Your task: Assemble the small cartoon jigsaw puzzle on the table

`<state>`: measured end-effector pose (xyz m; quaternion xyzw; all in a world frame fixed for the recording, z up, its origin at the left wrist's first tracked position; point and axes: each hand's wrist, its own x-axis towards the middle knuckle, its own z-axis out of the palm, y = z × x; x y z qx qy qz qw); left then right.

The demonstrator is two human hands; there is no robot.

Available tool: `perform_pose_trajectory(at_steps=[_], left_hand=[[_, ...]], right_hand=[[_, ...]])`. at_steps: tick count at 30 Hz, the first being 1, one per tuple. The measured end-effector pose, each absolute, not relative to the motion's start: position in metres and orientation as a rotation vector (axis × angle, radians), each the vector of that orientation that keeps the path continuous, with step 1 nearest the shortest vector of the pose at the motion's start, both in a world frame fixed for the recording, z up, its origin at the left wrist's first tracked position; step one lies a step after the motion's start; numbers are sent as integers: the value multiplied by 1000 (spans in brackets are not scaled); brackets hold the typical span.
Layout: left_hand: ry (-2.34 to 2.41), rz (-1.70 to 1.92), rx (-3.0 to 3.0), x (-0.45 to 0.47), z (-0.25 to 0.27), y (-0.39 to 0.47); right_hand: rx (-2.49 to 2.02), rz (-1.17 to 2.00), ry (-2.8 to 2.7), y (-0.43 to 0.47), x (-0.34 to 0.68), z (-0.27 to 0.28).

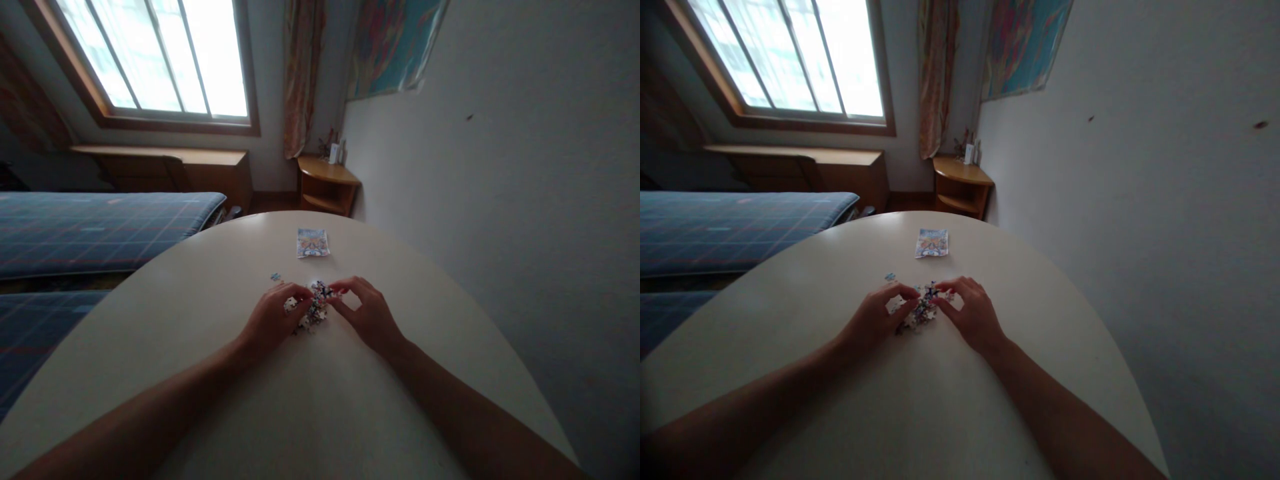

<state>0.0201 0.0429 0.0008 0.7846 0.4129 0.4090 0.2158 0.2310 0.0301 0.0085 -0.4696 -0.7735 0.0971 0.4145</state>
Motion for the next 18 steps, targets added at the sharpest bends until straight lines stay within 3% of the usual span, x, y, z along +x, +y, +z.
perform_pose_trajectory(at_steps=[7, 18], left_hand=[[1141, 1054, 2510, 17, -3, 41], [1376, 973, 2483, 15, -3, 42]], right_hand=[[-1464, 241, -1765, 48, 246, -6], [-1687, 148, -1759, 51, 248, -15]])
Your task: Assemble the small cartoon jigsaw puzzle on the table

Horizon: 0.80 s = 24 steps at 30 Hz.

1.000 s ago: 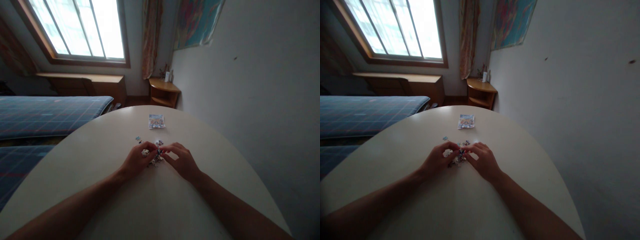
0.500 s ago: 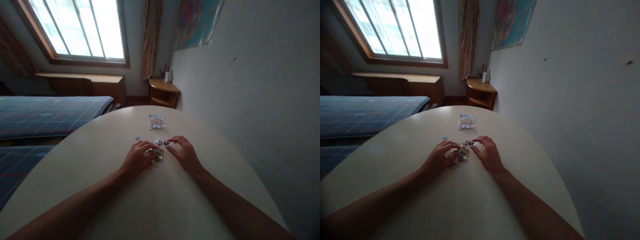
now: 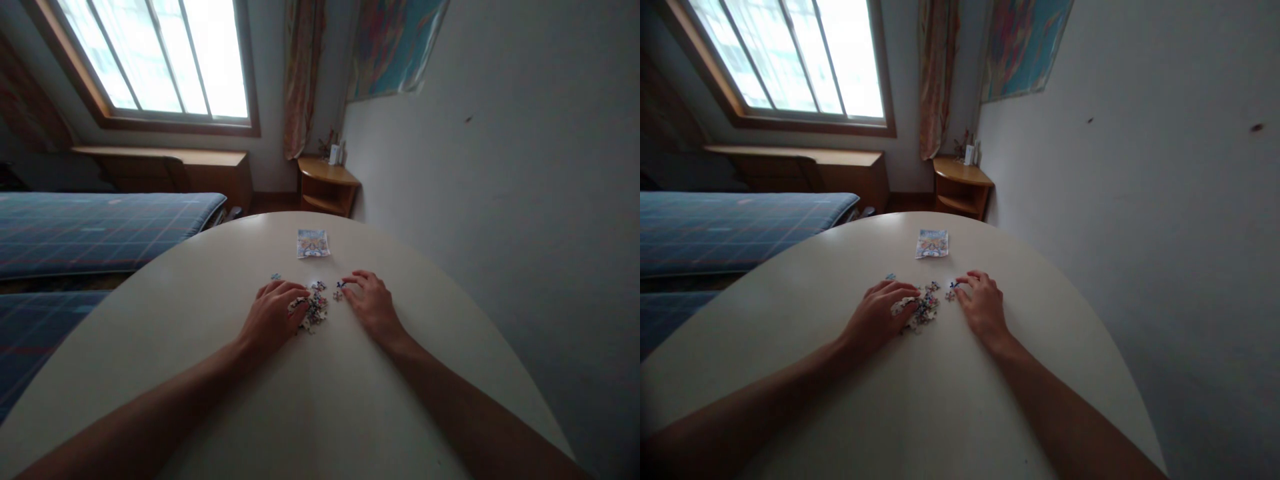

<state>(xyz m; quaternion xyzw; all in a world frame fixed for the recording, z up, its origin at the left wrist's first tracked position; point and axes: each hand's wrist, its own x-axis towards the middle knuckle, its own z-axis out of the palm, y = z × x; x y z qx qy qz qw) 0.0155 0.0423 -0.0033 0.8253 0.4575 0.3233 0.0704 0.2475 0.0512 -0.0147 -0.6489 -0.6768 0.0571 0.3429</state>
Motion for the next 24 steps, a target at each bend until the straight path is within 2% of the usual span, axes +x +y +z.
perform_pose_trajectory(at_steps=[24], left_hand=[[1523, 860, 2362, 15, 2, 41]], right_hand=[[-1779, 70, -1816, 49, 245, -12]])
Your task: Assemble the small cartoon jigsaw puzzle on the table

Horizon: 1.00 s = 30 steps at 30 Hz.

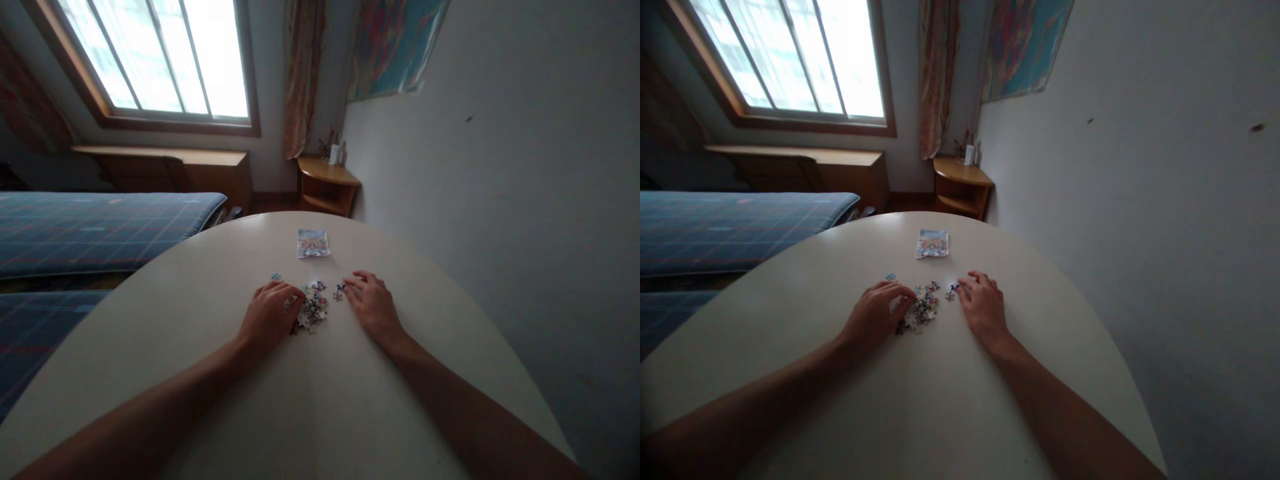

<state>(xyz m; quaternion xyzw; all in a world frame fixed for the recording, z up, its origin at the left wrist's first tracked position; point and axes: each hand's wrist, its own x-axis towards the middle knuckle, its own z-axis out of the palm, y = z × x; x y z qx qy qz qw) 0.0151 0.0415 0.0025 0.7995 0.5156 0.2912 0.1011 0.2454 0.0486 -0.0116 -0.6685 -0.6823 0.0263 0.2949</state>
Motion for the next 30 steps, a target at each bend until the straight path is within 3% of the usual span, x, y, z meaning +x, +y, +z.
perform_pose_trajectory(at_steps=[13, 30], left_hand=[[1570, 867, 2367, 11, 2, 52], [1240, 1131, 2271, 19, 10, 42]], right_hand=[[-1287, 36, -2060, 29, 228, 4], [-1146, 86, -2103, 22, 223, 8]])
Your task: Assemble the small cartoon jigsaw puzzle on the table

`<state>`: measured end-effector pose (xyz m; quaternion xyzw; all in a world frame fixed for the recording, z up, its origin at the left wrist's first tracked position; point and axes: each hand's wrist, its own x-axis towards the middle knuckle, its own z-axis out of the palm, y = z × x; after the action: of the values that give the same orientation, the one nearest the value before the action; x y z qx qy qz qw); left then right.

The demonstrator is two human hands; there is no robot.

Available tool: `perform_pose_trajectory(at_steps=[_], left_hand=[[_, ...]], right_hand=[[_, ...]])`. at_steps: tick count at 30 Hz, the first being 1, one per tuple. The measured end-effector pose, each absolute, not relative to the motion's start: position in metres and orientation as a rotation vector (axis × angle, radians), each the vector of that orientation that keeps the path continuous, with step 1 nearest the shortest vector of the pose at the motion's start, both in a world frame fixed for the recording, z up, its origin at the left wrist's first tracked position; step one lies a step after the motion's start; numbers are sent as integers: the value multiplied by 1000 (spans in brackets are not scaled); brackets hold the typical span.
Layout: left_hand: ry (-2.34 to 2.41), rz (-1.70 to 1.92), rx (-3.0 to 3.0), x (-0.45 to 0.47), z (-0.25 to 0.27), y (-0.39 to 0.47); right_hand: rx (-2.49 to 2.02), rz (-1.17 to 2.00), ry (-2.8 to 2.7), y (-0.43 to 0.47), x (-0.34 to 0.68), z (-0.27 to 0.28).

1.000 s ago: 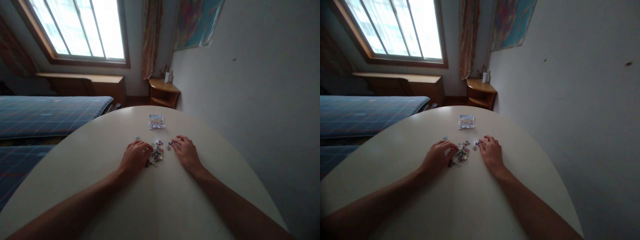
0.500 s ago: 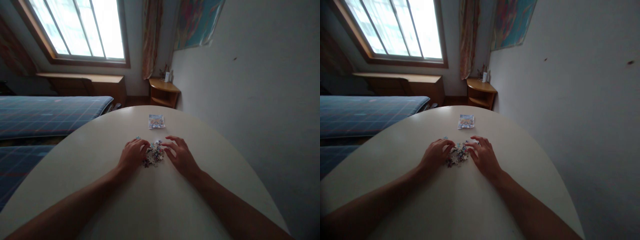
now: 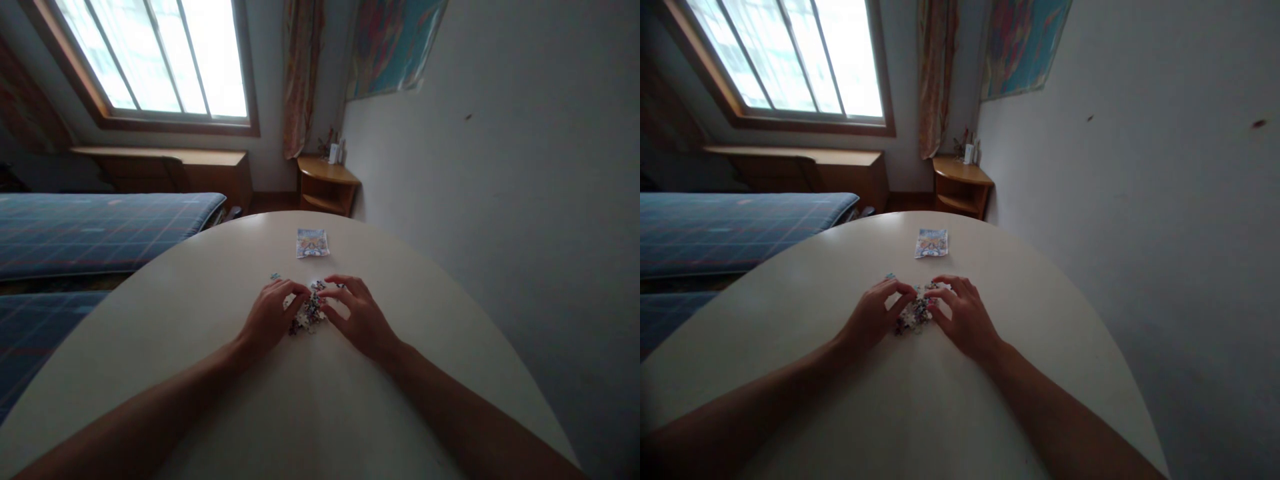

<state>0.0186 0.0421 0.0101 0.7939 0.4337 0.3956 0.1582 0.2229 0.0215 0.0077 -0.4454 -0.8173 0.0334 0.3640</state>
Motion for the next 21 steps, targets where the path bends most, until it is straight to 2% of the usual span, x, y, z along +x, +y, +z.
perform_pose_trajectory(at_steps=[21], left_hand=[[1136, 1155, 2002, 21, 7, 40]], right_hand=[[-1053, 97, -2138, 19, 222, 12]])
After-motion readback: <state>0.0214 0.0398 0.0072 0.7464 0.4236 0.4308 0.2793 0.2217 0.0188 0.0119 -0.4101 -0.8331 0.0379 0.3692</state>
